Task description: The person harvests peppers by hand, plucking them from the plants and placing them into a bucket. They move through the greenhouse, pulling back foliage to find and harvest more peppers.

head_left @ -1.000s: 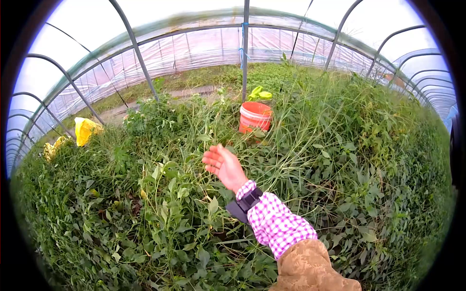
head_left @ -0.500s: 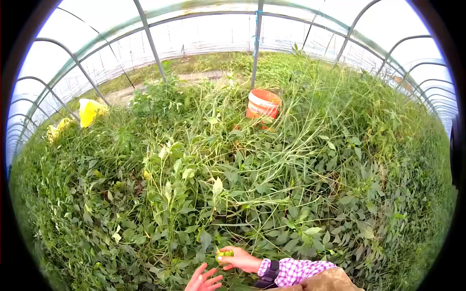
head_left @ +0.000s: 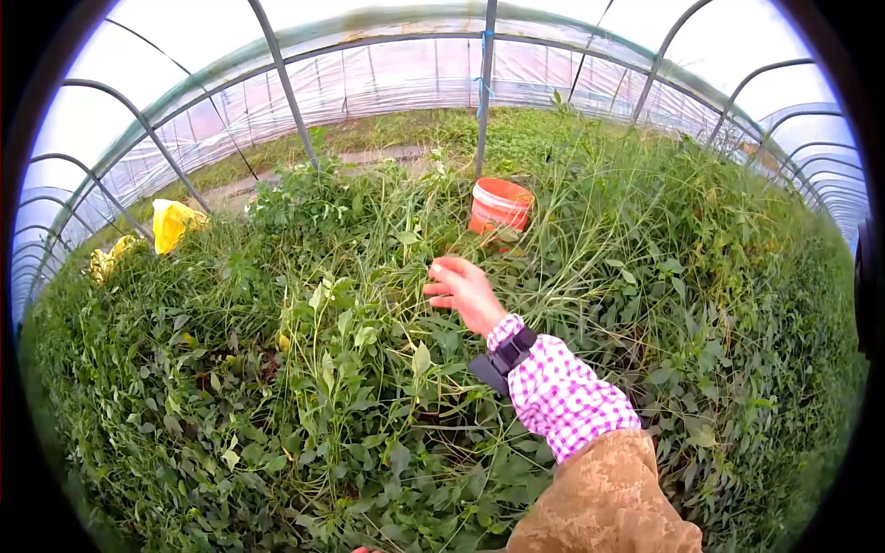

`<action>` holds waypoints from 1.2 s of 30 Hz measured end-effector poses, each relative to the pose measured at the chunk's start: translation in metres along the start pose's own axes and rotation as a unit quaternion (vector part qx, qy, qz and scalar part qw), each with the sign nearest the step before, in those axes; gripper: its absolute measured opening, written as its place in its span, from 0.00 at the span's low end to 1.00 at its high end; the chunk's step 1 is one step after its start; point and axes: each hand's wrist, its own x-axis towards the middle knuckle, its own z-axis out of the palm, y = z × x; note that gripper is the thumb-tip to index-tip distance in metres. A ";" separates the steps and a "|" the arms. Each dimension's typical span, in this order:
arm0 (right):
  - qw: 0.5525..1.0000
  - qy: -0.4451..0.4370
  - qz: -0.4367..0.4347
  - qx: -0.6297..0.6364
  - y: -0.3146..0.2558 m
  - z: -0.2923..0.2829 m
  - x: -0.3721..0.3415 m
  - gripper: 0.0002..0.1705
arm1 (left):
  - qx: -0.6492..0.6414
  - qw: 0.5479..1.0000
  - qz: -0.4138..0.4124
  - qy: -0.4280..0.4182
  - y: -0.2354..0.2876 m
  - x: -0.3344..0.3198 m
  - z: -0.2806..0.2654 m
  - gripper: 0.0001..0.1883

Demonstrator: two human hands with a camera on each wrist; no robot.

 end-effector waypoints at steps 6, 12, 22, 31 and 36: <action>0.971 -0.122 0.084 -0.186 0.095 -0.027 -0.192 0.13 | 0.084 0.996 0.022 0.000 0.003 0.033 -0.003 0.19; 0.910 0.037 0.083 -0.404 0.138 -0.113 -0.261 0.28 | 0.551 0.787 0.279 0.000 0.001 0.115 0.007 0.25; 0.893 -0.283 0.080 -0.339 0.239 -0.035 -0.414 0.34 | 0.699 0.582 0.230 -0.345 -0.132 0.185 0.062 0.47; 0.858 -0.379 0.255 -0.235 0.218 -0.058 -0.418 0.23 | 0.878 0.287 0.169 -0.345 -0.132 0.187 -0.053 0.10; 0.898 -0.048 0.368 -0.237 0.239 -0.114 -0.421 0.21 | 0.892 0.244 0.217 -0.314 -0.059 0.212 -0.118 0.08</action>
